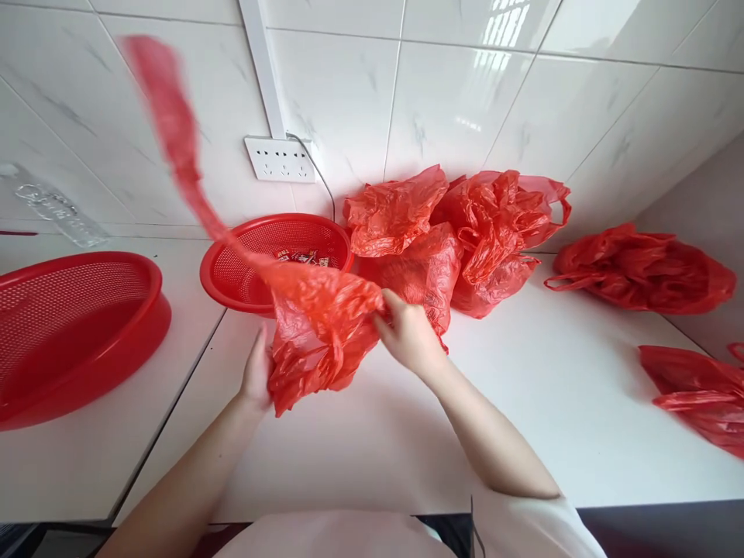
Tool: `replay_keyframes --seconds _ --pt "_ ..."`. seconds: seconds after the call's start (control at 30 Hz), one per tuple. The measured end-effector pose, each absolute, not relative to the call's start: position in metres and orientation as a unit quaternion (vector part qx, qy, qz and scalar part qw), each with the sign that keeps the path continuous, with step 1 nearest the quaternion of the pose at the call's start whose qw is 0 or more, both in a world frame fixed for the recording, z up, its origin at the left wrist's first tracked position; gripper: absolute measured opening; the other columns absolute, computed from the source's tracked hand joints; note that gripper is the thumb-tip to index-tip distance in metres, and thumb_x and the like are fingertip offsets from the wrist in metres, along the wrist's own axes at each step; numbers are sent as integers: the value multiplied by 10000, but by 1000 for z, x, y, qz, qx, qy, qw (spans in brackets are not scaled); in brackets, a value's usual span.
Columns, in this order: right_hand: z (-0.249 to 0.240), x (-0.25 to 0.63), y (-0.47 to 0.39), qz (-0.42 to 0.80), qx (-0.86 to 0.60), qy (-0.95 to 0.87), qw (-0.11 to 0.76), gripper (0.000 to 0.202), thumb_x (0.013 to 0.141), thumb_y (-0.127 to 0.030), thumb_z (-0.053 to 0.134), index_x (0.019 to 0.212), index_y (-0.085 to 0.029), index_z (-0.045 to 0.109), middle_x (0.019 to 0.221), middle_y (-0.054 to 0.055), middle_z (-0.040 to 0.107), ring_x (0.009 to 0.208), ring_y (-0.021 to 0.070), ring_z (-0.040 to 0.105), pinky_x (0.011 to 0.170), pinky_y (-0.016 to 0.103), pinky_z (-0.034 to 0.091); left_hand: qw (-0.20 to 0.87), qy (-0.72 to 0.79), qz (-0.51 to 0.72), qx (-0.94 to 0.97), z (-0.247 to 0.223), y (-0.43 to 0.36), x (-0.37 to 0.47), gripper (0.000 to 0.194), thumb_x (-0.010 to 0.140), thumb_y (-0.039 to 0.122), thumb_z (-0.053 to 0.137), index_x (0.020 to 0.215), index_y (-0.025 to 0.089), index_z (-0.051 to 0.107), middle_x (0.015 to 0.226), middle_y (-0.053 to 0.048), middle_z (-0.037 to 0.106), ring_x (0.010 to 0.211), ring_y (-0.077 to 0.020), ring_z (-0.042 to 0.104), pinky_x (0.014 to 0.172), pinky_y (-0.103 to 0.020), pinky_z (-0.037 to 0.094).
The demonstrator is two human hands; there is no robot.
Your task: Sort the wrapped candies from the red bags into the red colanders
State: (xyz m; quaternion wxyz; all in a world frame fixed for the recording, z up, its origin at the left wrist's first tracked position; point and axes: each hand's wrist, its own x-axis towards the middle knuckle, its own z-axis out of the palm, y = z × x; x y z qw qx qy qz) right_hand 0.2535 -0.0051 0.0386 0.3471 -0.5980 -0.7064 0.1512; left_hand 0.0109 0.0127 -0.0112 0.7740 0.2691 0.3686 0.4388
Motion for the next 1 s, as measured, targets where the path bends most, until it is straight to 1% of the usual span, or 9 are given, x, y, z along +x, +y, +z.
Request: replay_keyframes --seconds 0.13,0.23,0.3,0.4,0.47,0.6,0.77,0.87,1.0 --pt "45 280 -7 115 -671 -672 292 246 861 -272 557 1101 -222 574 814 10 694 647 171 638 589 276 485 748 320 453 365 -8 13 2 504 738 575 675 998 144 671 897 -100 701 780 -229 663 689 -331 542" --pt "62 273 -31 1 -607 -696 384 267 900 -249 543 1166 -226 539 1028 62 668 788 169 651 690 296 513 697 374 428 437 -6 11 2 280 754 383 727 899 154 657 821 -53 672 722 -177 631 660 -285 513" --pt "68 256 -44 -50 -483 -777 401 187 923 -195 495 1102 -206 547 1039 77 650 883 169 637 787 303 511 675 393 410 472 -5 7 4 251 804 394 674 796 150 614 714 -19 610 635 -135 573 596 -251 469" --pt "60 228 -46 -75 -310 -910 266 133 958 -223 444 987 -173 564 981 86 663 949 194 625 974 378 447 644 390 380 537 1 -1 7 332 857 451 588 713 160 521 630 13 509 558 -102 478 532 -229 400" --pt "47 216 -39 -101 -311 -931 159 204 976 -209 384 932 -151 575 843 74 665 828 199 638 1033 446 387 586 426 351 594 9 -4 4 365 875 478 544 688 175 466 604 25 469 536 -99 440 511 -227 366" --pt "31 224 -29 -86 -501 -861 -17 256 864 -11 385 938 -106 612 617 51 615 554 184 600 778 376 489 337 573 317 677 29 4 -15 343 914 471 449 713 195 483 615 13 512 580 -141 493 563 -253 374" --pt "37 245 -32 -34 -664 -741 -95 133 850 -81 522 869 -101 653 727 136 676 632 240 666 529 294 458 117 636 245 722 56 11 -29 222 849 414 541 959 224 573 898 -51 650 787 -240 593 735 -342 424" --pt "39 240 -36 -5 -635 -766 -102 141 885 -184 553 876 -110 672 722 151 681 637 266 679 512 318 476 110 503 304 802 69 -8 -10 335 817 410 604 1100 231 585 1142 -94 620 1019 -294 566 927 -398 389" --pt "31 224 -36 41 -584 -809 -57 189 902 -135 495 899 -135 684 689 121 681 621 245 681 521 308 491 300 407 280 816 55 -29 28 189 882 322 484 825 244 646 782 -78 635 755 -253 584 840 -401 436"
